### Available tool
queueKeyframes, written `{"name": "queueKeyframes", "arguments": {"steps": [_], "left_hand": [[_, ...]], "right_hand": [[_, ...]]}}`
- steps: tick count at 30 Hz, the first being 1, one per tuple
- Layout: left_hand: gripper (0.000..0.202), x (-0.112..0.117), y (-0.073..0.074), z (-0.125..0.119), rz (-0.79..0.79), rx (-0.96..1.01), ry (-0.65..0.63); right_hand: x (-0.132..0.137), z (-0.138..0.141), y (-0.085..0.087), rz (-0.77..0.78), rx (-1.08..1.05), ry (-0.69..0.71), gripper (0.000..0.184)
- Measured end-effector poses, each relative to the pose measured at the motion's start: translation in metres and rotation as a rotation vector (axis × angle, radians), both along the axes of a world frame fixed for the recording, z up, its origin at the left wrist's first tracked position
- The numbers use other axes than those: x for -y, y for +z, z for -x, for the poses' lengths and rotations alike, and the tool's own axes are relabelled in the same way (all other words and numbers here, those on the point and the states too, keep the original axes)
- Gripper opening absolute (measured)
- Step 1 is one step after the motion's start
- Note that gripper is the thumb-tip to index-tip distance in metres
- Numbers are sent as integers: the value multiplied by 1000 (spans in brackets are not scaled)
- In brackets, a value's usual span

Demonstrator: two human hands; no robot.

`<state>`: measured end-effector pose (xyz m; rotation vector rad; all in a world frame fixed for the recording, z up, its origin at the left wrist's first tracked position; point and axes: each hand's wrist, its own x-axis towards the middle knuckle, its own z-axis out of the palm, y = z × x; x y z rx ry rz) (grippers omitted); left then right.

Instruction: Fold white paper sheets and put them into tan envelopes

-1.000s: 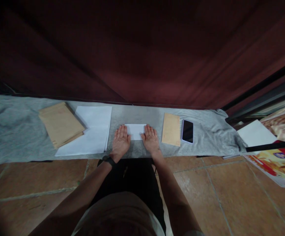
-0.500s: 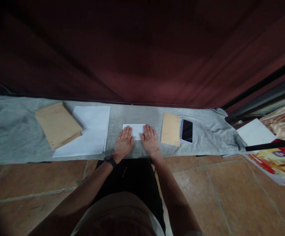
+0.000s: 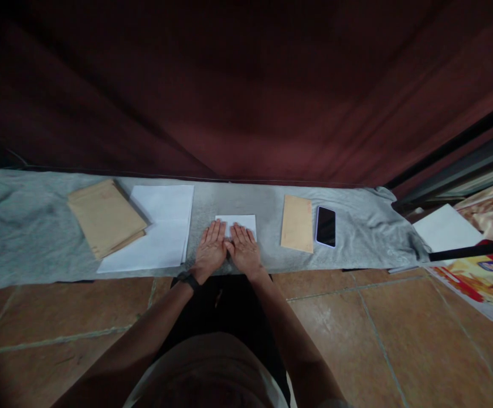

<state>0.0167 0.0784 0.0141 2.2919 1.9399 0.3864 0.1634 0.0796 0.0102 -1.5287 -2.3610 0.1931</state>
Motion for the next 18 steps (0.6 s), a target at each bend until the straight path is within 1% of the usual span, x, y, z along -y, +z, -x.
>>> {"name": "queueKeyframes", "arguments": {"steps": [2, 8, 13, 16, 18], "left_hand": [[60, 0, -1, 0, -7, 8, 11], [60, 0, -7, -2, -47, 31, 24], [60, 1, -4, -1, -47, 74, 50], [58, 1, 4, 0, -19, 185, 89], [56, -1, 10, -1, 19, 356, 148]], "right_hand": [[0, -7, -2, -16, 1, -28, 57], [-2, -40, -3, -31, 50, -94, 62], [-1, -51, -5, -29, 76, -135, 62], [0, -50, -6, -47, 72, -151, 63], [0, -47, -7, -68, 68, -169, 63]]}}
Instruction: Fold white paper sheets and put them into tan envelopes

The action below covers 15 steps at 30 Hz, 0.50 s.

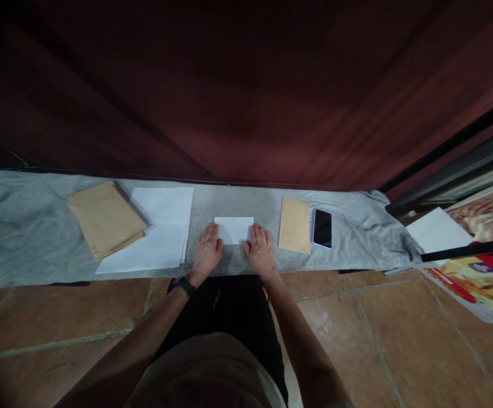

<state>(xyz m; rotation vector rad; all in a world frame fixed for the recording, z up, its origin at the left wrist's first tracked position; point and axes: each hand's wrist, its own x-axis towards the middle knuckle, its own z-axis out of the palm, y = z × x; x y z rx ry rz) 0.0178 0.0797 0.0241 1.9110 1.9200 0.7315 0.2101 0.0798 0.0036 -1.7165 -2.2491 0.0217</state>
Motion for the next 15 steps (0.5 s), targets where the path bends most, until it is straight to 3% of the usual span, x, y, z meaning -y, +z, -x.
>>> {"name": "queueKeyframes", "arguments": {"steps": [5, 11, 15], "left_hand": [[50, -18, 14, -5, 101, 702, 274], [51, -30, 21, -4, 155, 955, 374], [54, -23, 33, -9, 173, 1088, 372]], "right_hand": [[0, 6, 0, -30, -6, -8, 61], [3, 2, 6, -27, -46, 22, 68], [11, 7, 17, 46, -149, 175, 70]]}}
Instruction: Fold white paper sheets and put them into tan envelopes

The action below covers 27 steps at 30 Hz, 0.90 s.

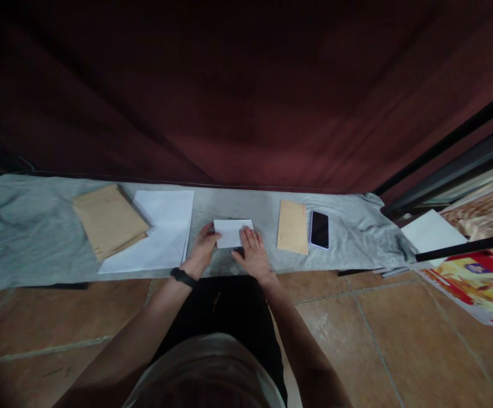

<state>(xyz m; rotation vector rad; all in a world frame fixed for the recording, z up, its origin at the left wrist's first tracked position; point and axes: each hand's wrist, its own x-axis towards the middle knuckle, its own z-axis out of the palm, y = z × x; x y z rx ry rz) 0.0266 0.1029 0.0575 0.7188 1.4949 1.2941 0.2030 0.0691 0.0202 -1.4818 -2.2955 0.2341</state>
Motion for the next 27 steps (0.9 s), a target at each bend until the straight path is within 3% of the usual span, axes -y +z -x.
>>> {"name": "queueKeyframes", "arguments": {"steps": [3, 7, 10, 14, 18, 22, 24, 27], "left_hand": [[47, 5, 17, -6, -29, 100, -61], [42, 8, 32, -6, -54, 199, -98], [44, 12, 26, -2, 19, 121, -56], [45, 15, 7, 0, 61, 96, -106], [74, 7, -1, 13, 4, -221, -170], [82, -3, -1, 32, -11, -571, -336], [84, -6, -2, 37, 11, -602, -350], [85, -6, -5, 37, 3, -552, -299]], "right_hand": [[4, 13, 11, 103, -308, -11, 57], [-2, 36, 28, 274, -1108, -314, 42], [-9, 51, 37, 385, -1522, -395, 33], [-7, 58, 33, 644, -1818, -431, 17], [10, 47, 20, 874, -1722, -446, 8], [25, 27, 13, 1043, -1406, -349, 22], [28, 19, 13, 935, -1225, -338, 31], [22, 15, 15, 513, -908, -321, 36]]}}
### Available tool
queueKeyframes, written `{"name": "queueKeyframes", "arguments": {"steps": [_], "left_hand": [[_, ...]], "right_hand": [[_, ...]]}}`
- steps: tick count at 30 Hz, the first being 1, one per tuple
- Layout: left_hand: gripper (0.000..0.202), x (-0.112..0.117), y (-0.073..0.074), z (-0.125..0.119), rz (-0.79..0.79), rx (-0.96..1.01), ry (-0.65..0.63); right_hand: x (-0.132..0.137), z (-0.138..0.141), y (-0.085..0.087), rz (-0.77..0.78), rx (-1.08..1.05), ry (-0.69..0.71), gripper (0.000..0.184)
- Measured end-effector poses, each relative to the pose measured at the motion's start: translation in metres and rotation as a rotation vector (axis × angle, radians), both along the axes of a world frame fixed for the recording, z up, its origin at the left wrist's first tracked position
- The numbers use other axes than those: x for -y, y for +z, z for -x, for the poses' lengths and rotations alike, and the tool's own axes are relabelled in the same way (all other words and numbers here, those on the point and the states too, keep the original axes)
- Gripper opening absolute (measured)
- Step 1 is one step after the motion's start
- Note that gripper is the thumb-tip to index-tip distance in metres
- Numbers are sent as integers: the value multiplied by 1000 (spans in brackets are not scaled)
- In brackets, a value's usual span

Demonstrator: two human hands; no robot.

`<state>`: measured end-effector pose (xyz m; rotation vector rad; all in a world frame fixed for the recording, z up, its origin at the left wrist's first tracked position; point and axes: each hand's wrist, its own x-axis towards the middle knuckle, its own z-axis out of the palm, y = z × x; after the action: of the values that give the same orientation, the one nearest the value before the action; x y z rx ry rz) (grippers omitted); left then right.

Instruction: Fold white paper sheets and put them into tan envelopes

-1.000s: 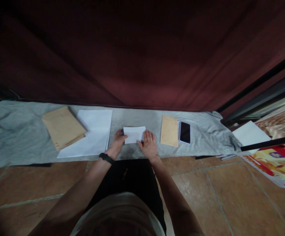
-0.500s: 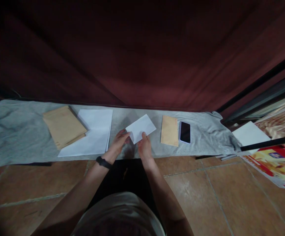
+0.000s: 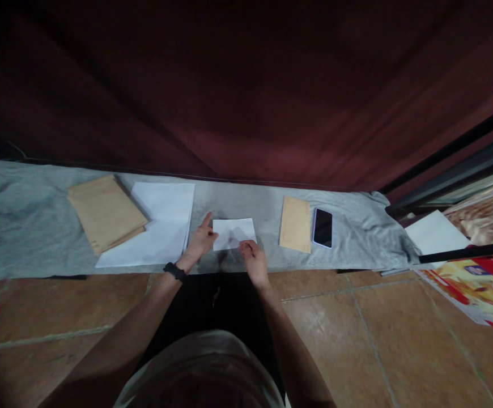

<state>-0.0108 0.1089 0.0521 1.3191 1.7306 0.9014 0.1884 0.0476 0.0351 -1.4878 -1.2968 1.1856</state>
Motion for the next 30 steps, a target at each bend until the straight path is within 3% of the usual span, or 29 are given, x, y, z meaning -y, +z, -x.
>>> {"name": "queueKeyframes", "arguments": {"steps": [3, 6, 8, 11, 14, 18, 21, 30], "left_hand": [[83, 0, -4, -2, -43, -24, -5], [82, -4, -7, 0, -39, -115, -60], [81, -7, -8, 4, -12, -154, -78], [76, -5, -8, 4, -49, -246, -77], [61, 8, -8, -10, -228, -414, -71], [56, 32, -17, -44, -305, -546, -312], [63, 43, -26, -59, -277, -615, -364], [65, 39, -39, -39, -266, -718, -337]], "right_hand": [[-14, 4, 1, -312, 438, 79, 41], [-27, 11, -3, -414, 797, 249, 47], [-33, 16, -8, -427, 922, 318, 49], [-35, 20, -16, -434, 983, 331, 50], [-33, 19, -21, -436, 1010, 328, 52], [-32, 15, -25, -443, 1040, 376, 55], [-31, 13, -28, -444, 1064, 393, 60], [-30, 13, -29, -438, 1018, 266, 55]]}}
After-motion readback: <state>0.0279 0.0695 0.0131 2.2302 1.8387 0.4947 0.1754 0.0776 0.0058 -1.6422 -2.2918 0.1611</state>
